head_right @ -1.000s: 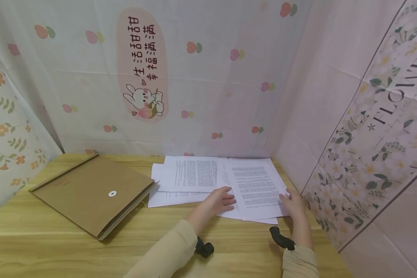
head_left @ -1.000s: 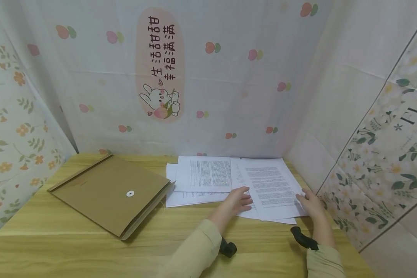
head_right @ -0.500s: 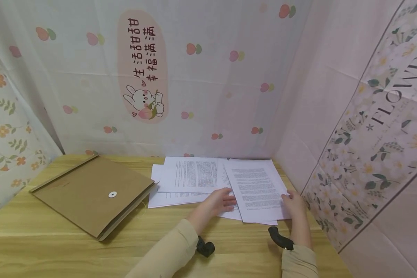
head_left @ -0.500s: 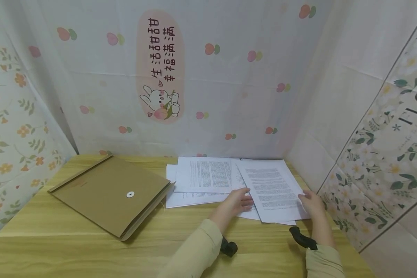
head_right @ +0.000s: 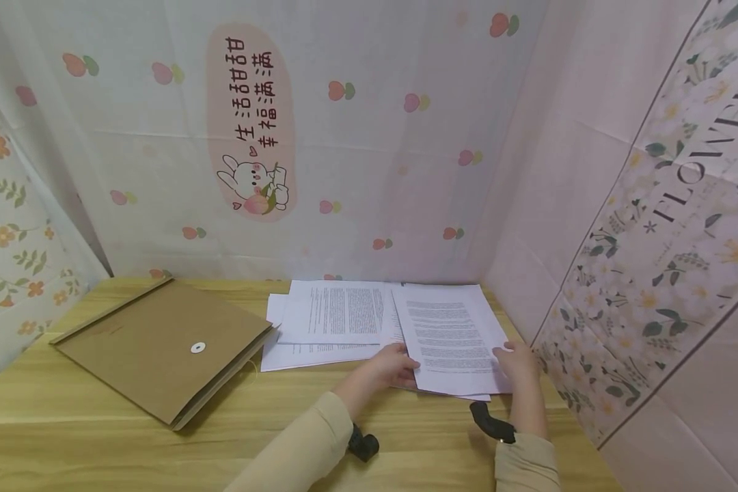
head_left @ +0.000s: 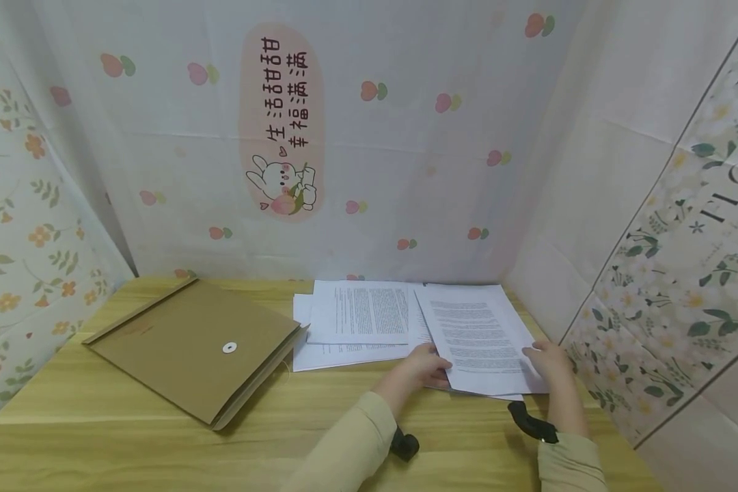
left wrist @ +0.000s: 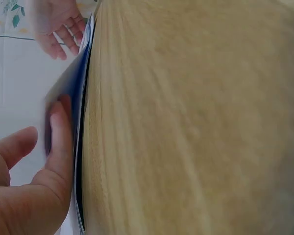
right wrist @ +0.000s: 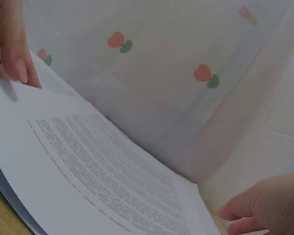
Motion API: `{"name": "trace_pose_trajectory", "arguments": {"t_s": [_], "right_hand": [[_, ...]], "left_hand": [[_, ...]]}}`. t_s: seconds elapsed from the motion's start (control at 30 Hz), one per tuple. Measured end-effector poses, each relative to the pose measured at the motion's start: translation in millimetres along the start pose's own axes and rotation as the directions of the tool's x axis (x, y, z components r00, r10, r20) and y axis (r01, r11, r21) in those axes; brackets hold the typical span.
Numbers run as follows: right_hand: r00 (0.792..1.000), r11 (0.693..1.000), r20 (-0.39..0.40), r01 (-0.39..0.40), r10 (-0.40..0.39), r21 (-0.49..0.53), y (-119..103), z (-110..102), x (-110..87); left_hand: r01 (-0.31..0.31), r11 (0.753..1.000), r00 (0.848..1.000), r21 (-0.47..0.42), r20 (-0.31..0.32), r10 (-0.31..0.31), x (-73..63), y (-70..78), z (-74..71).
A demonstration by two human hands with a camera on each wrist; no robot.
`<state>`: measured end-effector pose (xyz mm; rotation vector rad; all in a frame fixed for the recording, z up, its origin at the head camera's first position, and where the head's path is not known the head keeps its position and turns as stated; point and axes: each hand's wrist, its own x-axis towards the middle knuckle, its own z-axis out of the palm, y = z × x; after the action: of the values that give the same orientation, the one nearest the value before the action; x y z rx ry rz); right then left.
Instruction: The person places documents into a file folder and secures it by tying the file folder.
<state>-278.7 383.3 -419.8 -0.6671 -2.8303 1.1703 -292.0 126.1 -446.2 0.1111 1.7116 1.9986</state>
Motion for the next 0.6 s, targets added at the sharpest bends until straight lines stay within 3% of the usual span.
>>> {"name": "trace_pose_trajectory", "arguments": {"t_s": [0.2,0.37,0.6], "right_hand": [[0.999,0.998,0.029,-0.030,0.028,0.056,3.3,2.9,4.9],[0.998,0.983,0.043,-0.060,0.053,0.174,0.0,3.0,2.4],[0.999,0.991,0.053,-0.011,0.004,0.130,-11.1,-3.2,-4.8]], "left_hand": [[-0.081,0.993,0.997,-0.083,0.001,0.082,-1.9,-0.7,-0.8],[-0.078,0.993,0.997,-0.088,0.004,0.079,-3.0,3.5,-8.3],[-0.089,0.995,0.995,-0.034,0.034,0.090,-3.7,9.9,-25.4]]}}
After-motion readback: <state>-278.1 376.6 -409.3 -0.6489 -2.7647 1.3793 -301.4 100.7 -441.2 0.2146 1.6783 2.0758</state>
